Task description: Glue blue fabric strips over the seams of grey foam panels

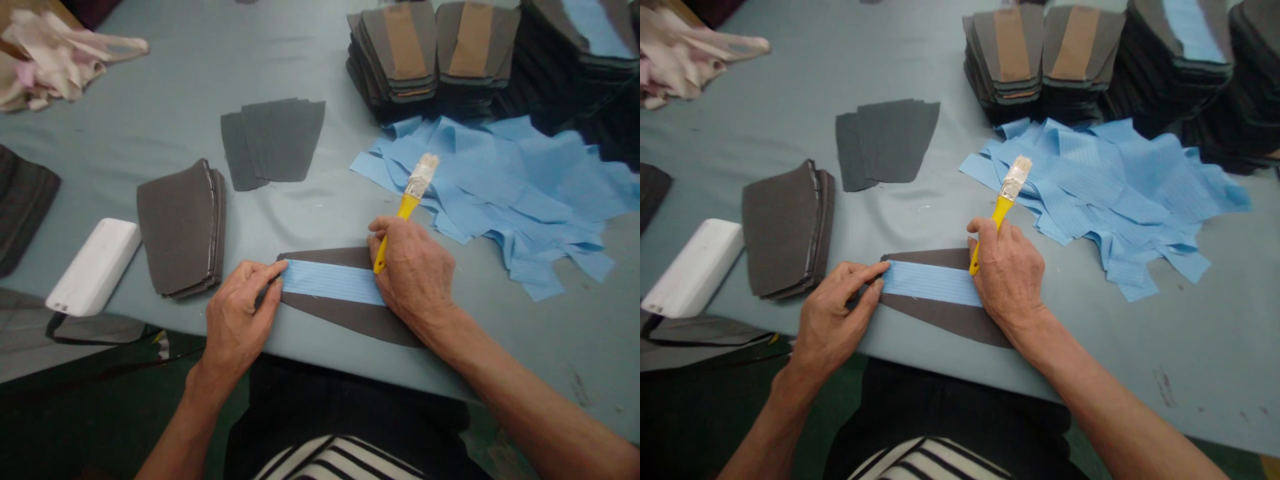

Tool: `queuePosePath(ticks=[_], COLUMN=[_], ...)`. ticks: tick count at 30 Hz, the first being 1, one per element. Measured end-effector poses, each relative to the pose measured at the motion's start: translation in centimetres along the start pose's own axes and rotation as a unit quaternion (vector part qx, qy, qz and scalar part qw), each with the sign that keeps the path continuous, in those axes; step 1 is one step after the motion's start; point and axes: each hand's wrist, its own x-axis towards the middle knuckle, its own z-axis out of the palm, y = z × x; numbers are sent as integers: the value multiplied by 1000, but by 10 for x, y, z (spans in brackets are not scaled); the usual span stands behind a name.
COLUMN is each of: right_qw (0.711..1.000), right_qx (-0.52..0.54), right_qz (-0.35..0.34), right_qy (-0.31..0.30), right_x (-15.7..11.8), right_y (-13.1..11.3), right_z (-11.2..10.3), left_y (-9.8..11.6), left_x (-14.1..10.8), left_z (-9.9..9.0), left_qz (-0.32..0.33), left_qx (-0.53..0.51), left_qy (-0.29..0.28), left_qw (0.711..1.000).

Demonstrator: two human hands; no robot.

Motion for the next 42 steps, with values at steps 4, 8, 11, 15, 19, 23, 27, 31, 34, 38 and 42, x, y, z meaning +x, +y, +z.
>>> queuePosePath(ticks=[4, 8, 11, 15, 19, 23, 27, 31, 34, 38, 42], right_qw=[1000, 1000, 1000, 999, 1000, 1000, 1000, 1000, 1000, 1000, 999], right_qx=[-7, -12, -21, -38, -27, -17, -17, -26, -25, -22, -13], right_qz=[-4, -4, -5, -7, -5, -4, -8, -7, -2, -8, -28], right_qy=[-9, -6, -7, -5, -7, -11, -5, -8, -13, -9, 9], right_x=[1, 1, 1, 1, 0, -1, -1, -1, -1, -1, -2], right_y=[0, 0, -1, -1, -1, 0, 0, 0, 0, 2, 4], right_z=[1, 1, 0, -1, -1, -1, -1, -2, -2, -2, -1], left_y=[2, 9, 12, 9, 3, 0, 0, 1, 3, 5, 5], left_x=[3, 11, 18, 23, 23, 25, 28, 28, 28, 27, 27], left_z=[-6, -2, 8, 14, 12, 10, 11, 11, 11, 12, 13], left_qz=[-4, 13, 61, 66, 53, 42, 40, 45, 49, 50, 48], left_qx=[7, 68, 133, 161, 160, 148, 158, 173, 188, 210, 222], left_qy=[25, 66, 49, 26, 22, 27, 36, 31, 29, 30, 25], left_qw=[1000, 995, 988, 984, 985, 988, 986, 983, 981, 976, 974])
